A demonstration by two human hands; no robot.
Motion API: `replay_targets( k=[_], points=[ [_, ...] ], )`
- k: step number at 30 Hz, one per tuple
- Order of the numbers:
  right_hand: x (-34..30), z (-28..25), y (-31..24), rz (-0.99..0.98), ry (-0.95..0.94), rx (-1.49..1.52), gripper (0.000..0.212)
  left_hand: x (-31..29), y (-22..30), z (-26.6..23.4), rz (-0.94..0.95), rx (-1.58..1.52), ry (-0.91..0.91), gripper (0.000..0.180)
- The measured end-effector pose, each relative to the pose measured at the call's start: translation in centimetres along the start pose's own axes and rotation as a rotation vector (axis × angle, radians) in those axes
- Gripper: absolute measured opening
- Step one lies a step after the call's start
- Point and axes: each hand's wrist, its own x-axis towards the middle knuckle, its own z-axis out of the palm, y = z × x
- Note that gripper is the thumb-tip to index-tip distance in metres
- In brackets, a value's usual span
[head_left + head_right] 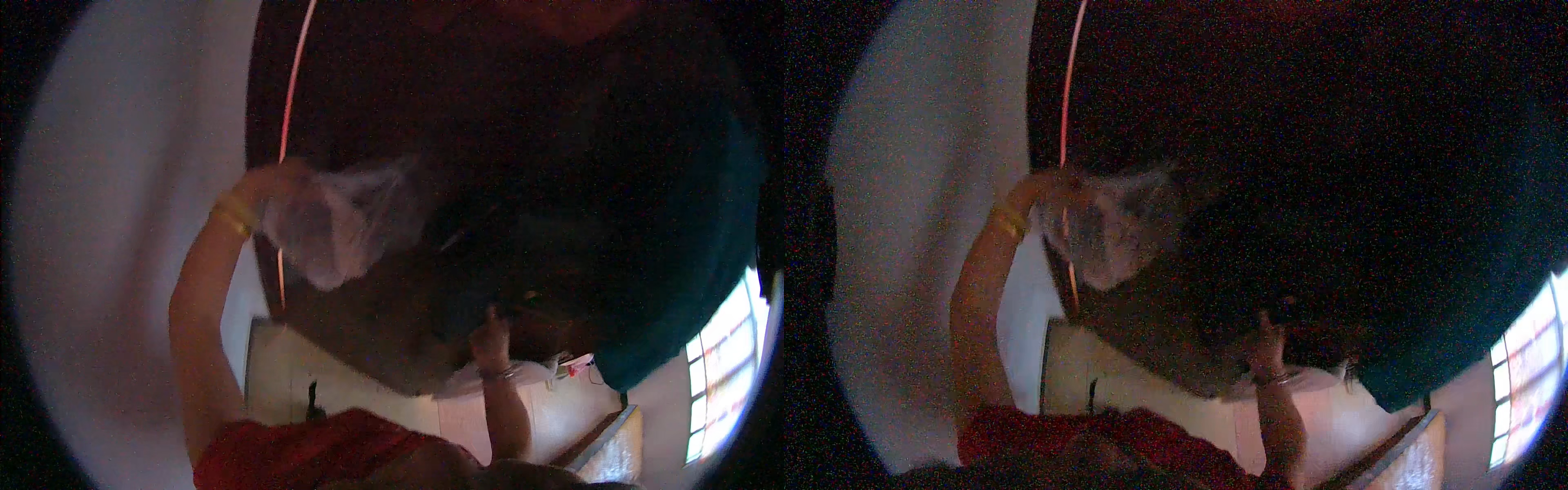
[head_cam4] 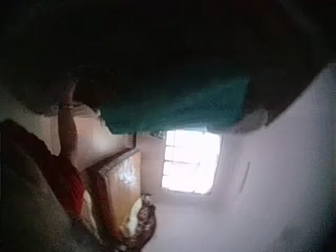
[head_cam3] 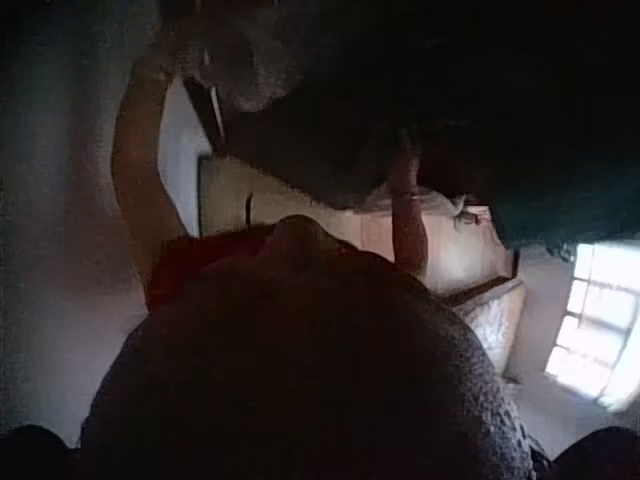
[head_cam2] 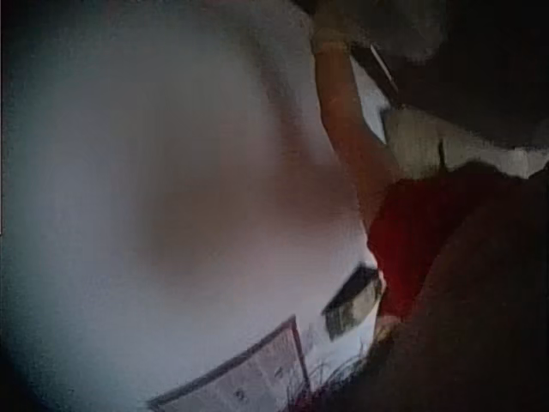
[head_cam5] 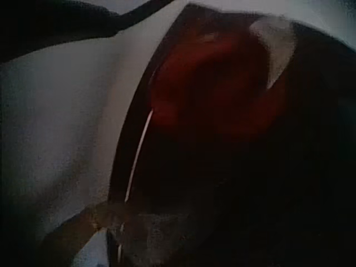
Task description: The person walks into a bedroom and opens a wardrobe, briefly handling items inside. They then move to a clothes rack and sort through various hanging garments, including shirts and pants, by hand.
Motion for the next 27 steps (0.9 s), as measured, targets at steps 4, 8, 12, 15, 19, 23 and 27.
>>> replay_targets(
  k=[4,8,12,15,19,23,27],
  points=[
    [0.2,0.6,1.0,-0.054,-0.098,-0.026,0.032,1.1,-1.0,1.0,0.129,-0.066,0.051,0.033],
    [0.0,1.8,2.2,-0.137,-0.219,-0.107,0.030,2.3,-4.3,1.5,0.166,-0.311,0.085,0.032],
    [0.2,2.3,3.0,-0.096,-0.204,-0.022,0.029,2.4,-2.4,1.4,0.143,-0.233,0.245,0.031],
    [0.5,3.6,2.9,-0.021,-0.225,0.122,0.028,1.8,0.0,0.8,0.259,-0.455,0.290,0.036],
    [0.4,4.2,2.0,0.127,-0.239,0.261,0.027,-1.0,7.4,-0.4,0.376,-0.651,0.419,0.043],
    [1.0,2.7,3.0,0.174,-0.257,0.215,0.029,-1.3,12.9,-2.8,0.631,-0.600,1.019,0.044],
    [0.3,2.1,2.6,0.144,-0.295,0.281,0.028,-2.7,16.9,-4.9,0.908,-0.404,1.543,0.044]
  ],
)
